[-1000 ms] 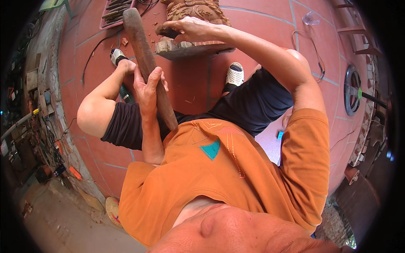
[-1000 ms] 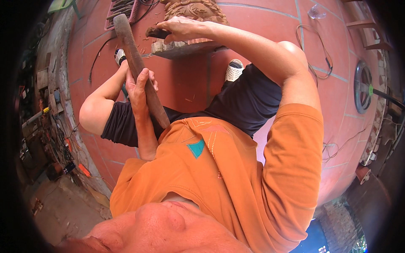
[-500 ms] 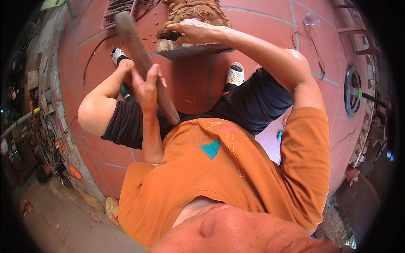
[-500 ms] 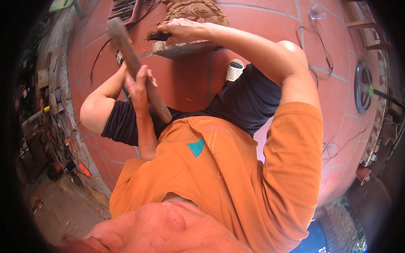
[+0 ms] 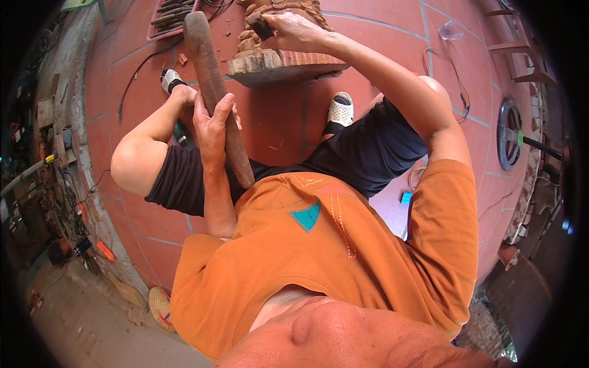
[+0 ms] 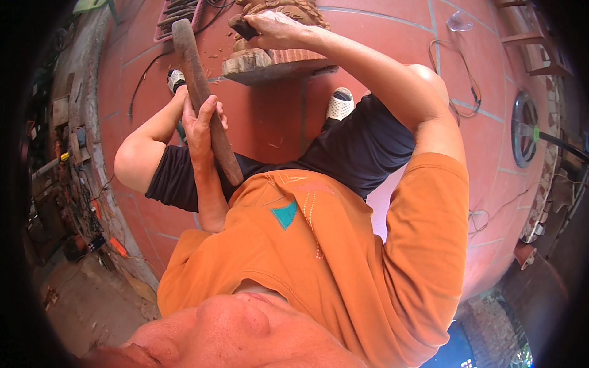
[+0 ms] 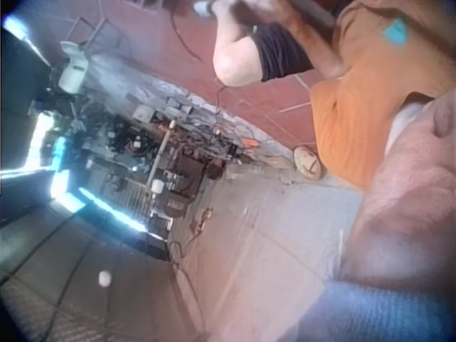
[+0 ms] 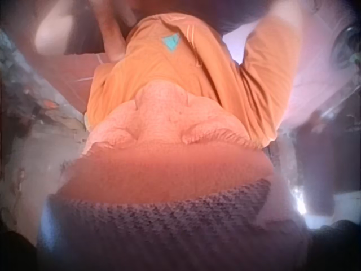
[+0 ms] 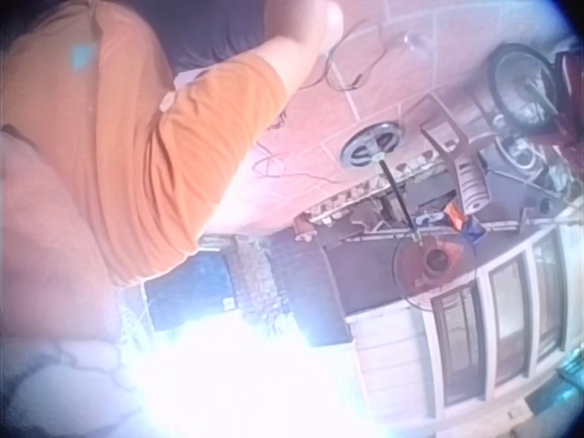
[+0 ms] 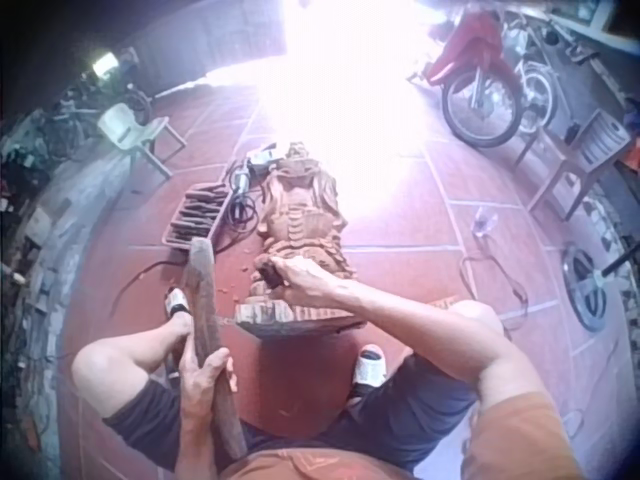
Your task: The person sits on the floor and carves a wooden sculpture using a chisel and mallet. They repeatedly strike the chisel to shape the wood, occasionally adjusting the sculpture's position.
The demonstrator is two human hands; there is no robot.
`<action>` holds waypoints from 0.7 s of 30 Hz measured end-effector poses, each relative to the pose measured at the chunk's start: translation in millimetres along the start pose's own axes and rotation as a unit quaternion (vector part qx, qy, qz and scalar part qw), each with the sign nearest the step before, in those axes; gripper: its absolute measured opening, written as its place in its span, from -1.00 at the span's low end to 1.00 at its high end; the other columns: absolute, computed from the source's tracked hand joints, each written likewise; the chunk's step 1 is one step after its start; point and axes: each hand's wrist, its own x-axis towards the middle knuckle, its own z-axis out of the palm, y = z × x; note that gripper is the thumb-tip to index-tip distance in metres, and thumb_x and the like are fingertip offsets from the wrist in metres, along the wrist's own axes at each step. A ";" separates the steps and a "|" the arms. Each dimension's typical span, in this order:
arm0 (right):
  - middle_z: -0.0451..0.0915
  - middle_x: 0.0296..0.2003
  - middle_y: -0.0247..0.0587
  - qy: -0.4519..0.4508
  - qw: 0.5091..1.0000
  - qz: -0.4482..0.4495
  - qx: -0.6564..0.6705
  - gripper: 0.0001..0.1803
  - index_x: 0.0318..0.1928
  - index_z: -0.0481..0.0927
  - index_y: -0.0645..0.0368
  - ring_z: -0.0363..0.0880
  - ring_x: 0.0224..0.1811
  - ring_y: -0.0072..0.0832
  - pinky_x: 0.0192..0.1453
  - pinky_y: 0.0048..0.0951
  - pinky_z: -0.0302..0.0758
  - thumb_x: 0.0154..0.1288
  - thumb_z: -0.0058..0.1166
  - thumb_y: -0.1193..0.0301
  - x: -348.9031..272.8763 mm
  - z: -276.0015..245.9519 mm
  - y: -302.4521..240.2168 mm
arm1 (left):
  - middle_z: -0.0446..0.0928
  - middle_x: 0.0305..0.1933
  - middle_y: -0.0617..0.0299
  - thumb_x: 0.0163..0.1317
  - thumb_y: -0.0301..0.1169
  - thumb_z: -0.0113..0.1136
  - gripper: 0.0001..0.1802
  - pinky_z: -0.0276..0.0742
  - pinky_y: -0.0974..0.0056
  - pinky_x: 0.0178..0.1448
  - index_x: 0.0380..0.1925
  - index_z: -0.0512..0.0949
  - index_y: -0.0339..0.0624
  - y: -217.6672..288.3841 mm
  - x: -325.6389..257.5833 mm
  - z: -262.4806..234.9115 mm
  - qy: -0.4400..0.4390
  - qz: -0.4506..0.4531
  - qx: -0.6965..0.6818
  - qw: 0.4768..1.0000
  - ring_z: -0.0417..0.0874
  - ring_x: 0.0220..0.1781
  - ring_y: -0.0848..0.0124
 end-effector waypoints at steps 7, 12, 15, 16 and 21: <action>0.66 -0.36 0.06 -0.054 0.997 0.012 0.052 -0.49 0.08 0.51 0.21 0.69 -0.24 0.03 -0.18 -0.05 0.54 0.16 0.35 0.30 -2.6 11.0 -4.0 | 0.49 -0.45 0.28 0.36 -0.35 0.26 -0.62 0.47 0.45 -0.55 0.06 0.36 -0.20 -0.7 -2.5 6.9 -0.015 -0.005 0.026 1.000 0.52 -0.61 0.52; 0.69 -0.26 0.08 -0.063 0.995 0.008 0.073 -0.44 0.16 0.53 0.19 0.69 -0.15 0.01 -0.06 -0.06 0.56 0.15 0.35 0.34 -4.4 3.7 -14.4 | 0.49 -0.44 0.26 0.37 -0.37 0.24 -0.62 0.48 0.43 -0.53 0.08 0.34 -0.19 1.7 -5.8 8.0 -0.004 0.005 0.012 1.000 0.51 -0.60 0.51; 0.69 -0.28 0.05 -0.054 0.997 -0.017 0.055 -0.30 0.30 0.47 0.11 0.70 -0.21 0.00 -0.12 -0.06 0.58 0.14 0.37 0.28 -7.1 8.2 -14.8 | 0.49 -0.42 0.24 0.38 -0.39 0.22 -0.62 0.49 0.42 -0.52 0.09 0.33 -0.18 1.4 -6.7 9.3 0.006 0.043 -0.013 0.999 0.51 -0.58 0.50; 0.69 -0.28 0.05 -0.051 0.997 -0.018 0.053 -0.30 0.31 0.48 0.09 0.70 -0.21 0.00 -0.11 -0.06 0.58 0.13 0.38 0.28 -9.0 9.5 -15.5 | 0.49 -0.41 0.24 0.38 -0.39 0.22 -0.63 0.49 0.42 -0.52 0.09 0.33 -0.18 1.4 -7.1 10.2 0.012 0.058 -0.019 0.998 0.51 -0.57 0.50; 0.70 -0.26 0.07 -0.044 0.997 -0.027 0.055 -0.30 0.30 0.49 0.07 0.71 -0.19 0.00 -0.09 -0.07 0.59 0.11 0.37 0.28 -8.8 13.1 -13.2 | 0.49 -0.41 0.26 0.38 -0.39 0.22 -0.60 0.49 0.42 -0.52 0.12 0.33 -0.18 -1.6 -6.6 14.4 0.014 0.046 0.026 0.999 0.51 -0.56 0.53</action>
